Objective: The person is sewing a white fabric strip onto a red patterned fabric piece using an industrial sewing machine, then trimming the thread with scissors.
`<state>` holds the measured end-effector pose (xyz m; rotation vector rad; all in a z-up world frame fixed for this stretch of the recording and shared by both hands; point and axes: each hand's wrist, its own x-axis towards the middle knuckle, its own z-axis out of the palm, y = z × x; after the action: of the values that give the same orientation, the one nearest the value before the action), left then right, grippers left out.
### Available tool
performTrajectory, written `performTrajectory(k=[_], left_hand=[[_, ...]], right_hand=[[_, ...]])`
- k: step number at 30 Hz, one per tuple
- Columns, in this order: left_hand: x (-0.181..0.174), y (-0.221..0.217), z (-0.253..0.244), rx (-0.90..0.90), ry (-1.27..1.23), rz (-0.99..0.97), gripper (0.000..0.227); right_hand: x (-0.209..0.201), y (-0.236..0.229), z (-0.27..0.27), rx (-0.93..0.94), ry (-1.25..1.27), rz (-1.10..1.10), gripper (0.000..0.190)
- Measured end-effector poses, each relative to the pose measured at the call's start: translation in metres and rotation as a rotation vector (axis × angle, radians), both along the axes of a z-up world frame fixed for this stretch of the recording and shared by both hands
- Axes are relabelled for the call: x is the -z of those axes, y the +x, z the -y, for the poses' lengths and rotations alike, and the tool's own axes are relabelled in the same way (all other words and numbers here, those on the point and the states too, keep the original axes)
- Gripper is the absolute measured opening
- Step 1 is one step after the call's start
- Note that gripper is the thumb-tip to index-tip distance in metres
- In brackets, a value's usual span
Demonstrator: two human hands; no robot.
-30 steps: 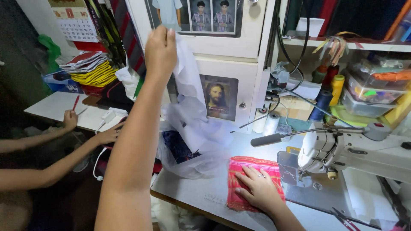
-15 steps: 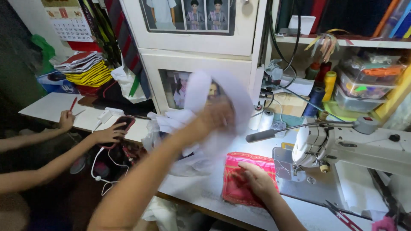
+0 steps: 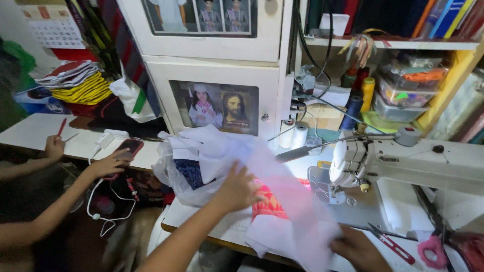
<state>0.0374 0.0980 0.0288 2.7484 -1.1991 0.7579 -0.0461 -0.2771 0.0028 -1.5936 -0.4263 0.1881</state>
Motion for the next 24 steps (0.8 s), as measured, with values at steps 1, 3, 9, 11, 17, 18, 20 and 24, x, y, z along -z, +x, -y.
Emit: performTrajectory(k=[1,3,9,11,17,18,20,24], left_hand=[[-0.003,0.010,-0.005,-0.194,0.100,-0.158,0.029],[0.005,0.038,-0.023,-0.373,0.207,-0.327,0.052],[0.052,0.104,-0.056,-0.683,0.071,-0.126,0.063],[0.044,0.100,-0.046,-0.756,-0.044,0.070,0.048],[0.028,0.034,0.026,-0.449,-0.405,0.324,0.019],[0.036,0.034,0.044,-0.432,-0.406,0.320,0.019],[0.055,0.028,0.075,-0.309,-0.500,-0.160,0.034],[0.046,0.043,0.102,-0.492,-0.242,-0.558,0.065]], right_hand=[[-0.014,-0.021,0.023,0.150,-0.186,-0.106,0.033],[0.002,-0.040,0.083,0.308,-0.375,-0.229,0.044],[0.004,-0.091,0.094,0.705,0.098,-0.393,0.035],[0.040,-0.082,0.112,0.636,0.224,-0.445,0.038],[0.010,-0.111,0.101,0.688,0.195,-0.660,0.041],[0.023,-0.115,0.107,0.705,0.202,-0.659,0.041],[0.048,-0.121,0.118,0.538,0.174,-0.719,0.043],[0.076,-0.124,0.148,0.203,-0.426,-0.539,0.040]])
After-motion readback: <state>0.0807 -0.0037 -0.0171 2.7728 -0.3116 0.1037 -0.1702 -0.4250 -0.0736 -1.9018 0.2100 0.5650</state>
